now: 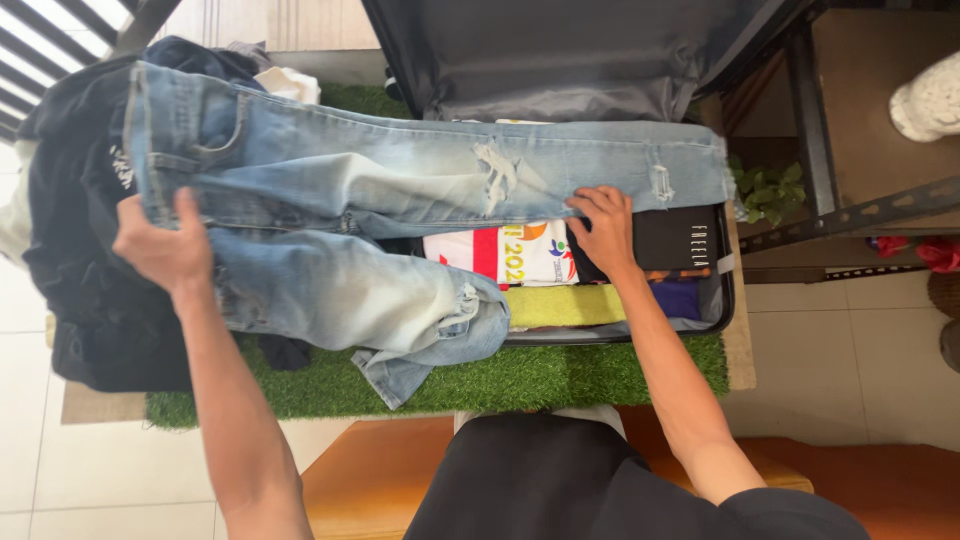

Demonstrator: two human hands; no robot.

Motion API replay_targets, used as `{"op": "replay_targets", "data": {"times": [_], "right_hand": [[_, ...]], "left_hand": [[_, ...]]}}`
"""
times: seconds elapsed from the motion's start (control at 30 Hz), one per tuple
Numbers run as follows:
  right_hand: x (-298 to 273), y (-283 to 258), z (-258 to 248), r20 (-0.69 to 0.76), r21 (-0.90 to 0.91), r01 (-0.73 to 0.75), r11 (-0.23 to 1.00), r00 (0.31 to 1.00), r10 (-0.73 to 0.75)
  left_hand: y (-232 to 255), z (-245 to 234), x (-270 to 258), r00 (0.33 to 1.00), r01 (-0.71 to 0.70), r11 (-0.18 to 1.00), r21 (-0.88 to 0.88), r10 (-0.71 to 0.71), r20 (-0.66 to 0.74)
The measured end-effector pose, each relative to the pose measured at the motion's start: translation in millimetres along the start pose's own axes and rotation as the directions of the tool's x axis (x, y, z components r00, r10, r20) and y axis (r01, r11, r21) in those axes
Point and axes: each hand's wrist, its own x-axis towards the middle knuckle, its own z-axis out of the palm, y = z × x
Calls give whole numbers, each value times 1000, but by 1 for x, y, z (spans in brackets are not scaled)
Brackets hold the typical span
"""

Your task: The person picks up a pair of denim jeans from a pile of clothes, folds them into a rectangular shape, and places them inside an open suitcase. The person then fastens the inner straps of the suitcase over the folded items.

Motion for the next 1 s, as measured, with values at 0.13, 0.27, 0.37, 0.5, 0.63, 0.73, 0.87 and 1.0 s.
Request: {"op": "replay_targets", "data": {"times": [0.13,0.27,0.37,0.5,0.63,0.73,0.87,1.0], "right_hand": [[-4,-3,-4,39,116,-14,993,999,10],[-17,-18,-7,22,217,-26,976,1000,22],[-32,-47,-5,-103,85,59,995,993,-50],[-51,-95,10,215,344,-292,892,950,228],[-65,-132,28,529,297,-455,840,810,252],[-80,-128,45,581,366,-531,764,772,259],[-93,-100,77,541,661,-612,434,790,290],[-55,-64,67,607,628,-746,222,648,460]], "left_hand": [[3,2,-26,988,-153,964,-218,145,-55],[-9,-1,-87,984,-76,997,4,75,-163],[-25,14,-150,895,157,986,57,-117,-430],[-31,32,-239,752,571,812,-120,-577,-319],[-22,52,-291,626,769,600,-222,-777,67],[-26,65,-300,606,706,395,-588,-766,214],[-29,60,-292,490,625,168,-762,-844,216],[-4,29,-251,568,481,274,-833,-821,58]]}}
